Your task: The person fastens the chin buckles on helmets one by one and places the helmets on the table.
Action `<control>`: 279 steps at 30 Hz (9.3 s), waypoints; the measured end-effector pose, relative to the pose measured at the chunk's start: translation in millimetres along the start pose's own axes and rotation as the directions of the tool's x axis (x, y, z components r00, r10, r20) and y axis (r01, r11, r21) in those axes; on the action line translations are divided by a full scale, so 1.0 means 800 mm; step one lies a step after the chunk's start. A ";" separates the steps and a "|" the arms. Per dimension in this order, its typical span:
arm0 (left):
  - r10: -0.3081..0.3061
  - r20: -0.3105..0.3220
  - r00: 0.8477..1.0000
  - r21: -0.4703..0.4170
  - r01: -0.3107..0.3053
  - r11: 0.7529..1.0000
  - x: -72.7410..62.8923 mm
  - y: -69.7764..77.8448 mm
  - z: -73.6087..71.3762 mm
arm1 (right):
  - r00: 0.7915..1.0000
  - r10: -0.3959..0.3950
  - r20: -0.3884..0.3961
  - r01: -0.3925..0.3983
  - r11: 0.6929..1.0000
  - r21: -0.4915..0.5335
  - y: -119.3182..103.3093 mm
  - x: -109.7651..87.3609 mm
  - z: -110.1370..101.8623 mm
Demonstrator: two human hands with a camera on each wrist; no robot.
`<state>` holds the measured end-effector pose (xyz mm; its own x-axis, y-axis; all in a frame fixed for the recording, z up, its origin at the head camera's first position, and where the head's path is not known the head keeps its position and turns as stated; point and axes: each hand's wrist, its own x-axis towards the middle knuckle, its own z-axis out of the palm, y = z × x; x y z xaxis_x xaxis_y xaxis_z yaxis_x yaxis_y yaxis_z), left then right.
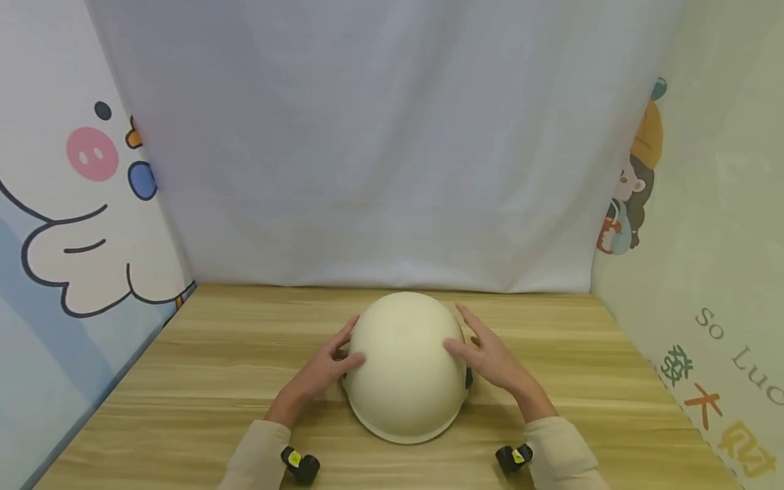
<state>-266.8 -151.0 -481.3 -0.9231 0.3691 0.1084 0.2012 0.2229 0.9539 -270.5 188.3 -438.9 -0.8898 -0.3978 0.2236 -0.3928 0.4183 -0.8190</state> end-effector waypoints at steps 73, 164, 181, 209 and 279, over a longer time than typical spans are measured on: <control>0.369 0.103 0.924 -0.677 -0.207 0.707 0.009 -0.005 0.010 | 1.000 -0.002 0.015 0.001 1.000 0.028 -0.018 -0.002 -0.025; 0.224 -0.173 0.959 -0.324 -0.270 0.907 0.003 0.081 0.047 | 0.987 -0.086 -0.136 0.065 0.987 -0.148 -0.053 0.004 -0.011; 0.282 0.022 0.959 -0.253 -0.268 0.930 0.003 0.075 0.044 | 0.983 -0.093 -0.158 0.077 0.992 -0.103 -0.051 0.004 -0.012; 0.234 -0.060 0.970 -0.221 -0.241 0.945 0.004 0.065 0.069 | 0.989 -0.016 -0.147 0.013 1.000 -0.020 -0.047 0.002 -0.016; 0.329 0.066 0.942 0.034 -0.332 0.943 -0.011 0.093 0.096 | 0.984 -0.110 -0.140 0.098 0.991 -0.092 -0.056 -0.003 -0.015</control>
<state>-218.4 -68.1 -432.8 -0.7816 0.4806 0.3976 0.5069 0.1181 0.8539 -253.3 180.4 -396.6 -0.8648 -0.3229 0.3844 -0.4977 0.4511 -0.7408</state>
